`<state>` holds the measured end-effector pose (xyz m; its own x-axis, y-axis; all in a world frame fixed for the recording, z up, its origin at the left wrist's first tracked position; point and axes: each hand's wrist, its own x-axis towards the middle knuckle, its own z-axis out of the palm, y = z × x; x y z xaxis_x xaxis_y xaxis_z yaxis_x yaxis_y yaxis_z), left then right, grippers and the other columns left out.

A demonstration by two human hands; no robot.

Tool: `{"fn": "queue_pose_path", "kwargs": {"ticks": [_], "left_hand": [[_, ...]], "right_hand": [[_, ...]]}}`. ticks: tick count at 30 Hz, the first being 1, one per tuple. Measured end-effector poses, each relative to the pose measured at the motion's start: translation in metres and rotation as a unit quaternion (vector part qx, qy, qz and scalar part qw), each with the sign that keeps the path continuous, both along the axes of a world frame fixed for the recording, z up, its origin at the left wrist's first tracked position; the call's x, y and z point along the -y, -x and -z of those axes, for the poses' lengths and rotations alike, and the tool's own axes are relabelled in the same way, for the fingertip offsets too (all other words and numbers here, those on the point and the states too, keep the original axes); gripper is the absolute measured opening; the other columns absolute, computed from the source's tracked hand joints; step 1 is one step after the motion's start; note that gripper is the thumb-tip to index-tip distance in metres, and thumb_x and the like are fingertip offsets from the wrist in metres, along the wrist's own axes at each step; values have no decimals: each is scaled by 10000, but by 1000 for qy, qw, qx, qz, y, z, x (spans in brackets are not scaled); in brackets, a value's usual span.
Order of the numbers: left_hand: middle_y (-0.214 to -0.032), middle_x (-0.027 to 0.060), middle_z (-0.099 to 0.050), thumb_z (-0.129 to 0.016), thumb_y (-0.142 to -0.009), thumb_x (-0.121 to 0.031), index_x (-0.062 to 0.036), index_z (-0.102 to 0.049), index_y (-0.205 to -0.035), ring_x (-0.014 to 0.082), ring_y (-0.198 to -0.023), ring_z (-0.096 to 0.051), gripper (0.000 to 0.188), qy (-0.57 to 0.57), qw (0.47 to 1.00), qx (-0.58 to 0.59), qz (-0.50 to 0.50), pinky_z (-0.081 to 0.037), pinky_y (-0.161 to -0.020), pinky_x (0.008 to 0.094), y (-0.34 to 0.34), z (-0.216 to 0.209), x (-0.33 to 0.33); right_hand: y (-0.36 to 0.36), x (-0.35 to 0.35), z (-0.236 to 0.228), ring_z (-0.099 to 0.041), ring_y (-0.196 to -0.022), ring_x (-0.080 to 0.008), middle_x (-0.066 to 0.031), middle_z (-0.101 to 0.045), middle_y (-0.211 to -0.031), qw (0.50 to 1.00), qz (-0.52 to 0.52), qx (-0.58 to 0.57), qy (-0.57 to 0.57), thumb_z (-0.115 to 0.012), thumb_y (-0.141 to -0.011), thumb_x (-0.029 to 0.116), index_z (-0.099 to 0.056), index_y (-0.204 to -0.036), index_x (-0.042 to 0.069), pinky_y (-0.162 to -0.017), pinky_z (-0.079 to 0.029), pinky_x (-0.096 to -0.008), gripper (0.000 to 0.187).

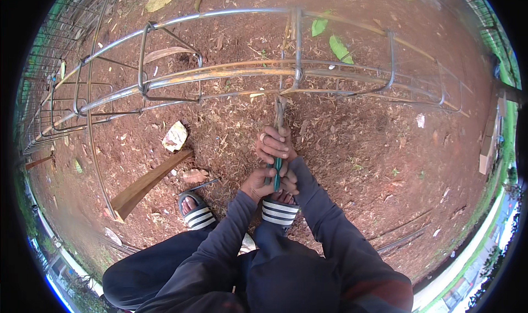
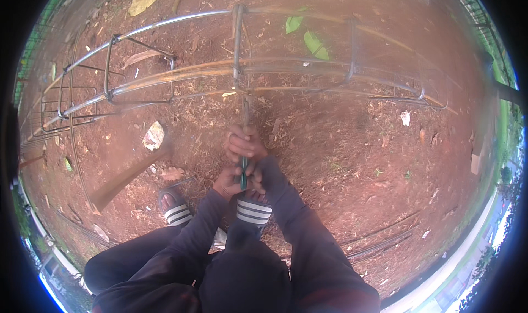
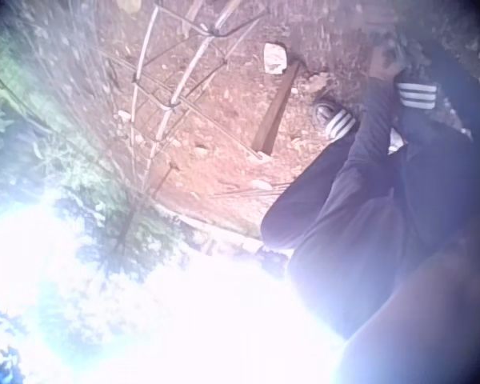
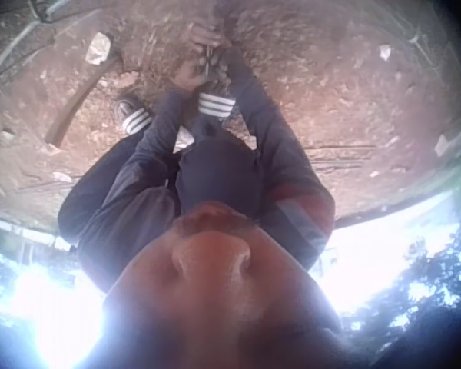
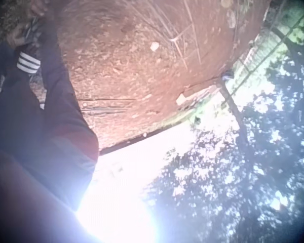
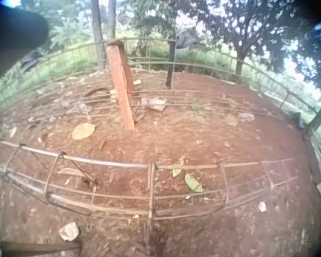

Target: The person sits on the ground and uses pliers to twist and secure wire ties on a metal frame structure. They repeatedly adjust the frame and tighten connections at multiple points.

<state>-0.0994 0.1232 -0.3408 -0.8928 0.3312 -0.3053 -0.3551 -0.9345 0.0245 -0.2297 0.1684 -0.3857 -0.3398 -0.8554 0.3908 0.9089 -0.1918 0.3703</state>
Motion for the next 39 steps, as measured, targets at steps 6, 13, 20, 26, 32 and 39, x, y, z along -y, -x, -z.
{"fn": "queue_pose_path", "kwargs": {"ticks": [6, 13, 20, 26, 32, 39], "left_hand": [[-765, 24, -522, -646, -1020, -173, -46, -555, -1202, 132, -575, -497, 240, -101, 994, 40, 7, -404, -482, 293, 4, -49, 6], [-744, 172, -693, -640, -966, -69, 16, -613, -1106, 323, -593, -688, 166, 621, 753, 172, 133, -501, -527, 461, 22, -112, 38], [-855, 339, -703, -615, -986, -256, -18, -503, -1214, 549, -822, -692, 348, 848, 439, 209, 211, -536, -723, 618, 33, -97, 15], [-952, 291, -732, -742, -930, -217, 119, -468, -1331, 452, -879, -749, 591, 799, 564, 28, 205, -608, -751, 530, 12, -92, 48], [-1182, 218, -716, -652, -1023, -216, 84, -562, -1346, 353, -1124, -717, 450, 204, 955, 23, 215, -588, -979, 520, 0, -55, 79], [-1332, 330, -603, -676, -881, -304, 125, -277, -1587, 481, -1179, -652, 917, 33, 991, 1, 132, -499, -1013, 710, -5, -35, 58]], "right_hand": [[25, -40, -28, -734, -918, -249, -109, -709, -960, 908, -33, -259, -329, -667, -978, 561, -541, -1373, -15, -988, -576, -525, 710], [-10, -38, -69, -671, -1068, -237, -140, -665, -1204, 709, 35, -280, -646, -659, -1038, 468, -507, -1423, 3, -933, -540, -388, 623], [-7, 31, -98, -515, -723, -94, 5, -504, -850, 623, 134, -182, -749, -733, -1008, 340, -570, -1163, 60, -640, -468, -303, 360], [-3, 12, -72, -417, -588, -45, 72, -401, -730, 849, 102, -33, -517, -602, -1022, 207, -572, -1180, 105, -540, -383, -248, 190], [-1, 5, -49, -438, -610, -61, 56, -424, -757, 943, 111, 6, -315, -588, -1032, 237, -587, -1209, 102, -560, -422, -270, 222], [15, -10, -75, -658, -874, -181, -24, -600, -902, 812, 78, -200, -542, -525, -1072, 229, -466, -1546, 11, -838, -587, -376, 525]]}}
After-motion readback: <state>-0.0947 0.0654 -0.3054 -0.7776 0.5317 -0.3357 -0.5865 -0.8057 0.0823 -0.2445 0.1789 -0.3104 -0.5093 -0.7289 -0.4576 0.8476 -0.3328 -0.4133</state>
